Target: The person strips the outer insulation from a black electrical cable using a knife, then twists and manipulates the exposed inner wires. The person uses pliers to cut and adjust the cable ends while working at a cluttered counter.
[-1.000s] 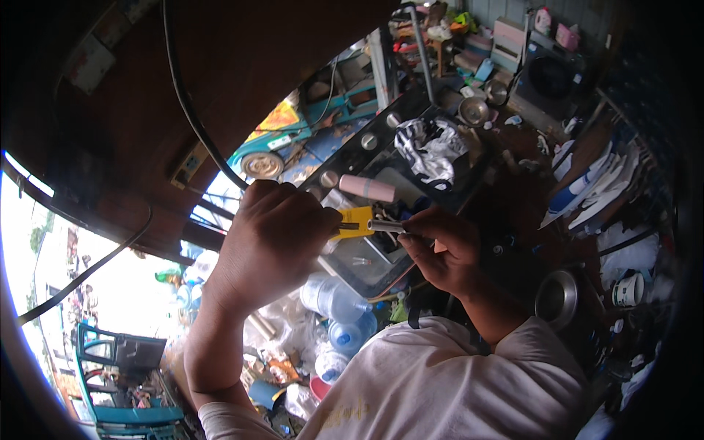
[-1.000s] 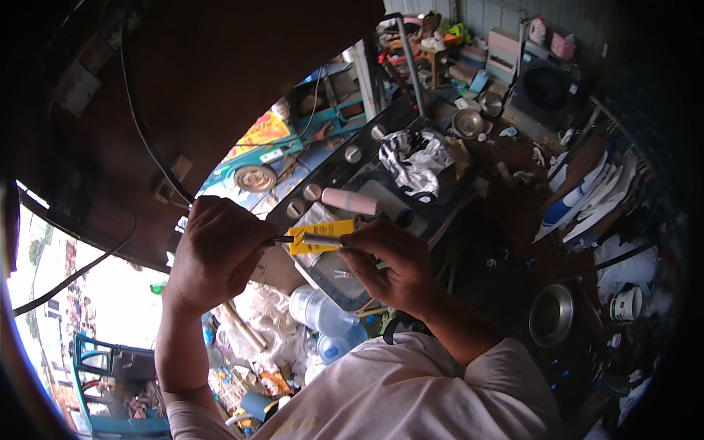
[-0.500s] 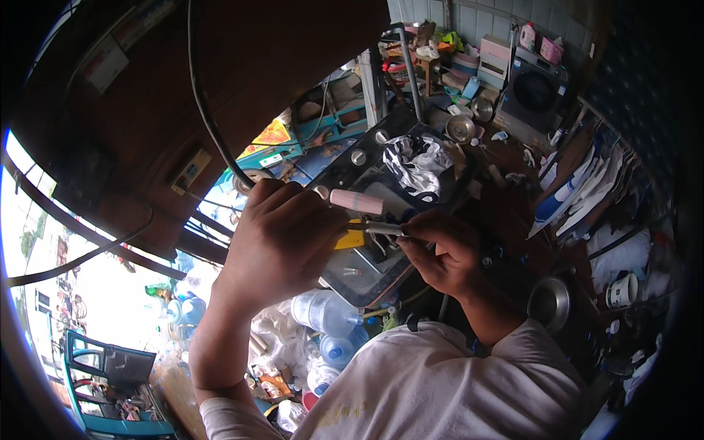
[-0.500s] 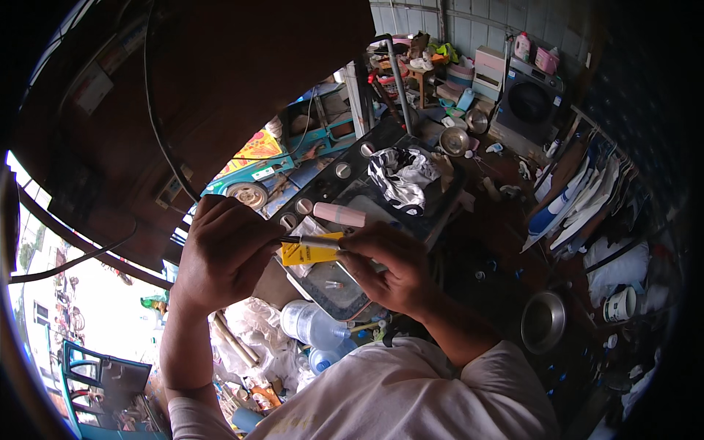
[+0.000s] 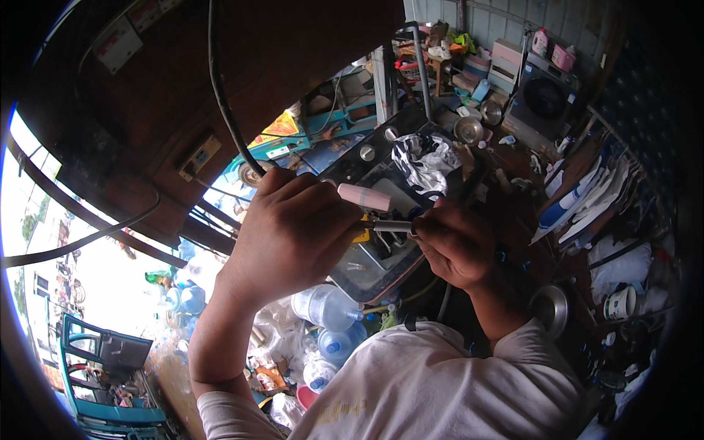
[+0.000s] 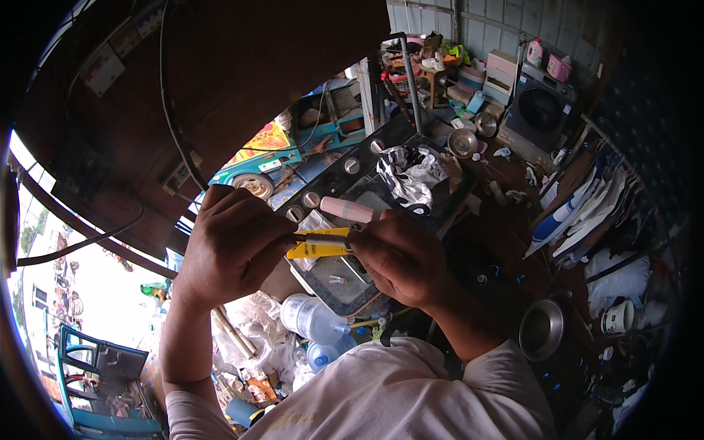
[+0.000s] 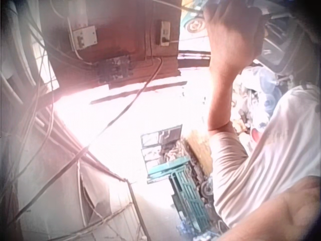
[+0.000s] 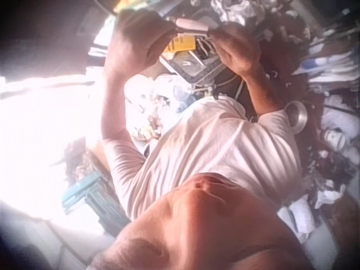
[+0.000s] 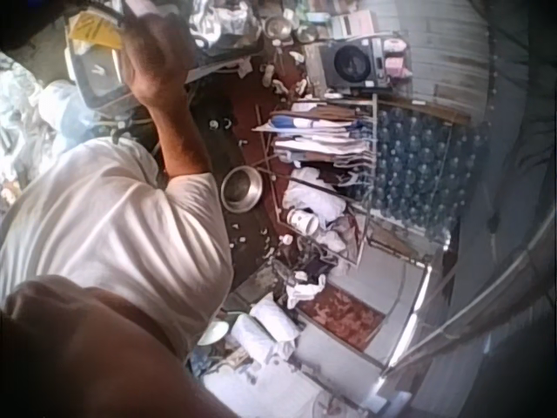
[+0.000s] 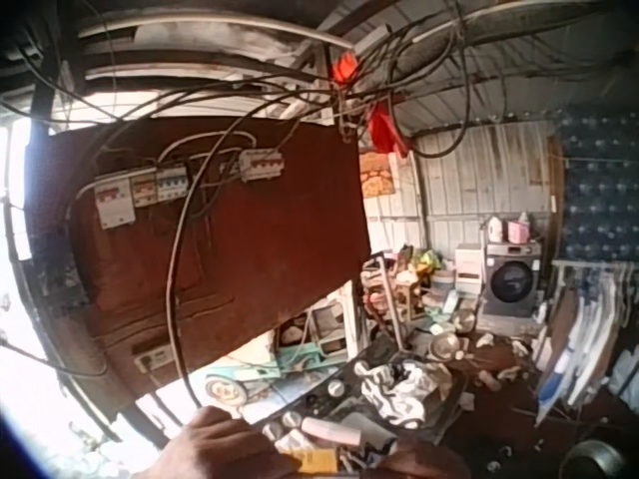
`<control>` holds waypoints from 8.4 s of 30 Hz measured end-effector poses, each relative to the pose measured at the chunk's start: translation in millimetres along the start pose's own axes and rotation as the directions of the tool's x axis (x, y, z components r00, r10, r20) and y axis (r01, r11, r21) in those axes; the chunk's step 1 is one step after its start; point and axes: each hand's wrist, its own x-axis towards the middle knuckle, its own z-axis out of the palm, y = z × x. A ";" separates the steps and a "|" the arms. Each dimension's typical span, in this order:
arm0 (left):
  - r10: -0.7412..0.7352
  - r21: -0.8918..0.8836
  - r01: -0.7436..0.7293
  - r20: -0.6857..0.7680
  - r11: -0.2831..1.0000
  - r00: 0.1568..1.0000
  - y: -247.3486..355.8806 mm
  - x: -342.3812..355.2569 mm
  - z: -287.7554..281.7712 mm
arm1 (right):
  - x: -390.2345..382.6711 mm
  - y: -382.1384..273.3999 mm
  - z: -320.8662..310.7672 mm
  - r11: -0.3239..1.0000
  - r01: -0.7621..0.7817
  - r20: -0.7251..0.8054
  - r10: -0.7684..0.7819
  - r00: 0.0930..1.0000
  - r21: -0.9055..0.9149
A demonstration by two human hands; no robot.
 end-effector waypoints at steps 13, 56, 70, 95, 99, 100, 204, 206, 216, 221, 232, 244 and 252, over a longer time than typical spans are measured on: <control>0.024 -0.033 -0.027 -0.092 0.999 0.995 0.5 0.5 2.7 | 9.0 2.1 -10.5 0.764 -0.454 0.315 0.338 0.887 0.458; 0.419 0.231 -0.374 -0.194 0.898 0.887 -26.6 13.9 7.5 | 23.5 5.4 12.1 0.155 -0.633 0.561 0.339 0.755 0.759; 0.312 0.044 -0.312 -0.278 0.949 0.909 -8.0 25.5 -3.7 | 35.7 2.2 0.5 0.678 -0.373 0.213 0.311 0.926 0.633; -0.217 -0.415 0.307 0.250 0.856 0.944 31.1 34.7 -25.4 | 18.2 -7.6 -4.8 0.835 -0.216 0.096 0.194 0.976 0.506; -0.215 -0.301 0.289 0.255 0.909 0.943 31.5 36.8 -24.8 | 18.0 -6.5 -4.0 0.748 -0.277 0.128 0.253 0.959 0.603; -0.218 -0.289 0.287 0.249 0.913 0.944 30.2 36.8 -24.9 | 18.9 -5.9 -7.0 0.709 -0.327 0.182 0.274 0.944 0.625; -0.014 -0.175 0.039 0.142 0.984 0.990 -13.8 14.7 -5.0 | 46.5 9.7 20.4 0.899 -0.240 0.413 0.074 0.908 0.366; 0.060 -0.137 -0.047 0.098 0.989 0.993 -17.5 9.2 -1.2 | 53.7 11.5 19.3 0.908 -0.179 0.376 0.026 0.926 0.379; 0.117 -0.127 -0.118 -0.018 0.985 0.993 -13.3 2.0 0.4 | 53.6 18.8 11.3 0.967 0.164 0.419 -0.234 0.877 0.197; 0.113 -0.153 -0.119 -0.049 0.981 0.992 -10.4 3.6 1.7 | 58.4 14.1 5.0 0.934 -0.127 0.514 -0.067 0.855 0.333; 0.087 -0.206 -0.100 -0.072 0.973 0.994 -14.0 5.5 5.0 | 67.4 -2.2 -2.7 0.546 -0.729 0.732 0.278 0.622 0.413; 0.257 -0.058 -0.264 -0.107 0.963 0.961 -14.0 -5.3 0.3 | 59.9 -9.8 -1.6 0.546 -0.709 0.727 0.241 0.643 0.446; 0.353 0.000 -0.356 -0.147 0.934 0.924 -15.8 -4.5 -1.4 | 67.5 -14.0 -8.9 0.491 -0.779 0.769 0.292 0.569 0.390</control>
